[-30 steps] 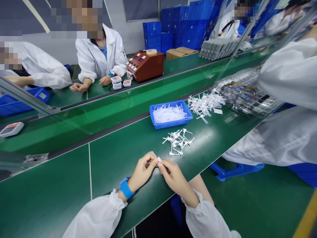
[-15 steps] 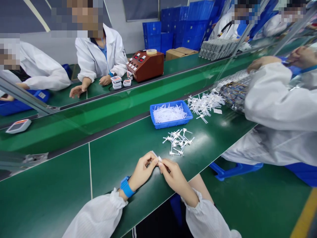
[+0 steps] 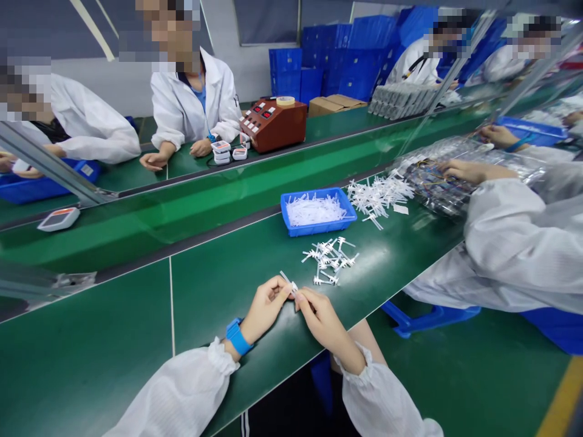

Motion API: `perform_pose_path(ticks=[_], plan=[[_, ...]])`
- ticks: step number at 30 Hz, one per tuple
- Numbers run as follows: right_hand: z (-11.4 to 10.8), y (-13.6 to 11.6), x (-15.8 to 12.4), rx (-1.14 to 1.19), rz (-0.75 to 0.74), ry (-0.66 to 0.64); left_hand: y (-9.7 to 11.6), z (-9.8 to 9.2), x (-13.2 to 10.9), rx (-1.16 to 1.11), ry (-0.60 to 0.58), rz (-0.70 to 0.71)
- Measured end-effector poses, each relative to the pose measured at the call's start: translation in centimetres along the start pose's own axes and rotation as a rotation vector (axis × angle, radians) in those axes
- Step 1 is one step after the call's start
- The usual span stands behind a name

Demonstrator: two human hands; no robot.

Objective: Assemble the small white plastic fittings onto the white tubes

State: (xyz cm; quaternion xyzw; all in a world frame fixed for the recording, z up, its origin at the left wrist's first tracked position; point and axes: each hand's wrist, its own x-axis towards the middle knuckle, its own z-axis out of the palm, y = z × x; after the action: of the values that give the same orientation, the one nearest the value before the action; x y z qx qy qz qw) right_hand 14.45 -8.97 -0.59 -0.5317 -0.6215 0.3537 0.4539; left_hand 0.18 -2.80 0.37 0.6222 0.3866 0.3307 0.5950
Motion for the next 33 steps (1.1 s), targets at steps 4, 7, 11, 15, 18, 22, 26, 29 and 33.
perform_pose_path(ticks=[4, 7, 11, 15, 18, 22, 26, 29, 33], plan=[[0.02, -0.01, -0.06, -0.011, 0.003, -0.010, 0.07, 0.00, -0.11, -0.028, 0.004, 0.000], [0.06, 0.07, -0.10, -0.011, -0.001, -0.011, 0.17, 0.00, -0.12, -0.031, -0.007, -0.019], [0.08, 0.20, -0.12, -0.014, -0.005, -0.009, 0.26, 0.00, -0.01, -0.033, -0.022, -0.025], [0.11, 0.39, -0.12, -0.011, -0.001, -0.004, 0.19, 0.01, 0.05, -0.041, -0.028, -0.015], [0.15, 0.57, -0.11, -0.012, 0.009, 0.002, 0.14, 0.02, 0.07, -0.034, -0.034, -0.003], [0.17, 0.68, -0.10, -0.008, 0.024, 0.004, 0.14, -0.02, 0.11, -0.017, -0.053, 0.001], [0.16, 0.64, -0.13, -0.005, 0.034, 0.006, 0.02, -0.09, 0.08, 0.009, -0.062, 0.005], [0.17, 0.58, -0.08, 0.001, 0.037, 0.009, -0.17, -0.08, 0.03, 0.014, -0.058, -0.001], [0.18, 0.42, 0.10, 0.017, 0.048, 0.029, -0.43, 0.04, 0.03, -0.002, -0.030, -0.007]])
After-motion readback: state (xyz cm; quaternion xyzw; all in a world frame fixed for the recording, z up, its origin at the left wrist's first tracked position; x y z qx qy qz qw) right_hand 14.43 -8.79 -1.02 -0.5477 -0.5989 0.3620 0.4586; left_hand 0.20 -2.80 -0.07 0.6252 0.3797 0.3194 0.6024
